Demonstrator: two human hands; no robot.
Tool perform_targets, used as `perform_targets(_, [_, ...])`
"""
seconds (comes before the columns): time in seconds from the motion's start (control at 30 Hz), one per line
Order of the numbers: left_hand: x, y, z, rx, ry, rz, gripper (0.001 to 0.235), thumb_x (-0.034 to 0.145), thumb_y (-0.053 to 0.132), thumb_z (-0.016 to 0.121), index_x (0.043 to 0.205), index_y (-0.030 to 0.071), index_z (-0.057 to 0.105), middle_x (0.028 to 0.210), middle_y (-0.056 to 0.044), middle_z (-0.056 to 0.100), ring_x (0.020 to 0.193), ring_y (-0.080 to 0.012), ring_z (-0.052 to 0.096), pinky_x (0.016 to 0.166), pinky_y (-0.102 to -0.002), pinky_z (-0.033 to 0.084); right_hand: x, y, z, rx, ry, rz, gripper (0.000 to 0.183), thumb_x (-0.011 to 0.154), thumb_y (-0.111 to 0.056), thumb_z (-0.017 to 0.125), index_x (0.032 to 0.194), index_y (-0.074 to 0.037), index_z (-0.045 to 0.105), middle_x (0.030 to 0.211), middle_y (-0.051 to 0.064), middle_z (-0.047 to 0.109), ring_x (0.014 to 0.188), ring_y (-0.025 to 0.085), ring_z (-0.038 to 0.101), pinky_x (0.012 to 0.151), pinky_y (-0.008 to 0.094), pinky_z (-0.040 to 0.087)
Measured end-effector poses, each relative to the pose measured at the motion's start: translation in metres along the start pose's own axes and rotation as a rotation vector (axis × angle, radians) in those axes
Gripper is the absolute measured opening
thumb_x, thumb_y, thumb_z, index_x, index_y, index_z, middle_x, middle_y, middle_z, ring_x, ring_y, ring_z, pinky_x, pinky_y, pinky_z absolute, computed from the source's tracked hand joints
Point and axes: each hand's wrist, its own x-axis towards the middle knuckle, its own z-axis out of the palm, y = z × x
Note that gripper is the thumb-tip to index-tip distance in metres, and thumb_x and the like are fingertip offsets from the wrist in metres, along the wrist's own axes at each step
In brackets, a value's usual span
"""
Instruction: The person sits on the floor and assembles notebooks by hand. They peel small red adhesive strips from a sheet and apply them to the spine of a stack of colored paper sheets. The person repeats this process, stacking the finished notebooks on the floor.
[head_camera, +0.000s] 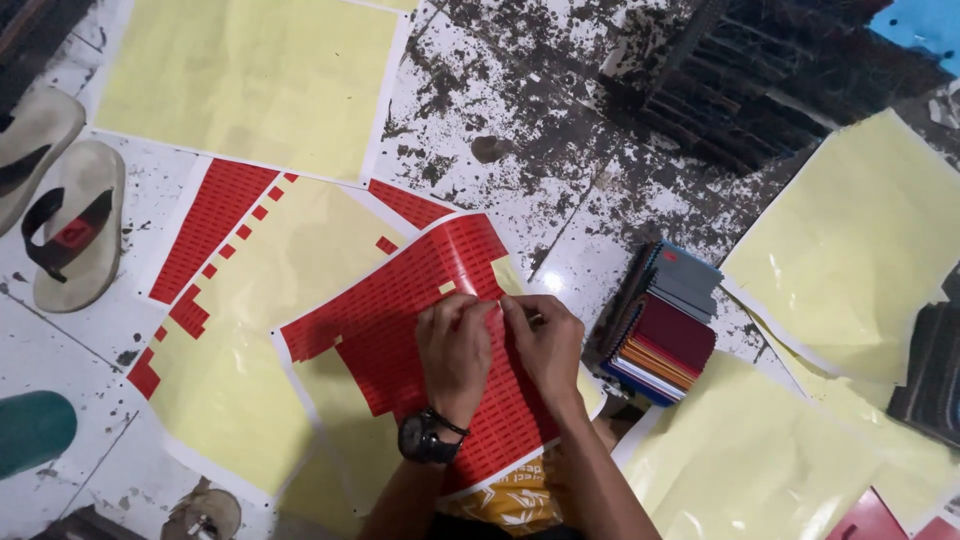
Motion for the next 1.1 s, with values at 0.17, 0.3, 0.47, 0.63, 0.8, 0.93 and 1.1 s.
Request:
perform_targets(0.17, [0.009, 0.003, -0.005, -0.042, 0.067, 0.009, 0.025, 0.089, 0.008, 0.065, 0.105, 0.025, 0.072, 0.114, 0.001, 0.063, 0.098, -0.0243, 0.064, 0.082, -0.04, 0.056, 0.004, 0.011, -0.001, 0.015, -0.004, -0.098, 0.019, 0.095, -0.022, 0.076, 0.098, -0.004, 0.078, 0.086, 0.017, 0.074, 0.08, 0.034, 0.075, 0.064, 0.04, 0.062])
perform_targets(0.3, [0.019, 0.012, -0.018, -0.396, 0.129, -0.134, 0.025, 0.091, -0.001, 0.059, 0.106, 0.013, 0.073, 0.104, -0.005, 0.066, 0.102, -0.03, 0.067, 0.087, -0.042, 0.057, 0.008, -0.009, -0.013, 0.166, -0.068, 0.056, 0.025, 0.101, -0.025, 0.067, 0.103, -0.001, 0.076, 0.09, 0.019, 0.072, 0.083, 0.033, 0.074, 0.07, 0.042, 0.062])
perform_targets(0.47, [0.021, 0.003, -0.027, -0.564, 0.083, -0.358, 0.025, 0.093, -0.005, 0.055, 0.107, 0.01, 0.07, 0.112, -0.005, 0.064, 0.107, -0.0289, 0.069, 0.069, -0.031, 0.058, 0.009, -0.01, -0.021, 0.203, -0.13, 0.07, 0.024, 0.101, -0.017, 0.063, 0.11, 0.002, 0.074, 0.095, 0.023, 0.072, 0.09, 0.036, 0.074, 0.075, 0.047, 0.06])
perform_targets(0.63, [0.021, -0.008, -0.03, -0.596, 0.089, -0.429, 0.022, 0.095, 0.0, 0.056, 0.111, 0.01, 0.068, 0.119, -0.01, 0.062, 0.092, -0.0233, 0.071, 0.061, -0.028, 0.054, 0.014, 0.002, -0.021, 0.217, -0.117, 0.089, 0.021, 0.096, -0.006, 0.063, 0.11, 0.004, 0.075, 0.103, 0.025, 0.07, 0.092, 0.041, 0.073, 0.078, 0.049, 0.061])
perform_targets(0.8, [0.021, -0.009, -0.035, -0.832, 0.061, -0.63, 0.024, 0.099, -0.001, 0.052, 0.122, 0.005, 0.059, 0.133, -0.016, 0.057, 0.1, -0.0247, 0.071, 0.071, -0.033, 0.061, 0.016, 0.006, -0.024, 0.23, -0.03, 0.088, 0.022, 0.094, -0.003, 0.062, 0.11, 0.001, 0.077, 0.106, 0.024, 0.07, 0.096, 0.039, 0.073, 0.079, 0.047, 0.061])
perform_targets(0.93, [0.028, -0.012, -0.042, -0.889, 0.048, -0.72, 0.028, 0.097, -0.002, 0.054, 0.124, 0.003, 0.057, 0.13, -0.017, 0.057, 0.099, -0.0273, 0.072, 0.072, -0.034, 0.064, 0.014, 0.01, -0.023, 0.222, -0.034, 0.09, 0.022, 0.094, -0.002, 0.063, 0.112, 0.002, 0.076, 0.107, 0.024, 0.071, 0.096, 0.04, 0.073, 0.079, 0.047, 0.061])
perform_targets(1.1, [0.039, -0.026, -0.047, -0.697, -0.076, -0.586, 0.027, 0.099, 0.018, 0.063, 0.122, 0.005, 0.061, 0.128, -0.015, 0.056, 0.1, -0.0292, 0.073, 0.068, -0.036, 0.058, 0.008, 0.012, -0.02, 0.273, -0.048, 0.183, 0.022, 0.095, -0.004, 0.066, 0.114, 0.0, 0.076, 0.105, 0.021, 0.071, 0.096, 0.034, 0.072, 0.081, 0.045, 0.06])
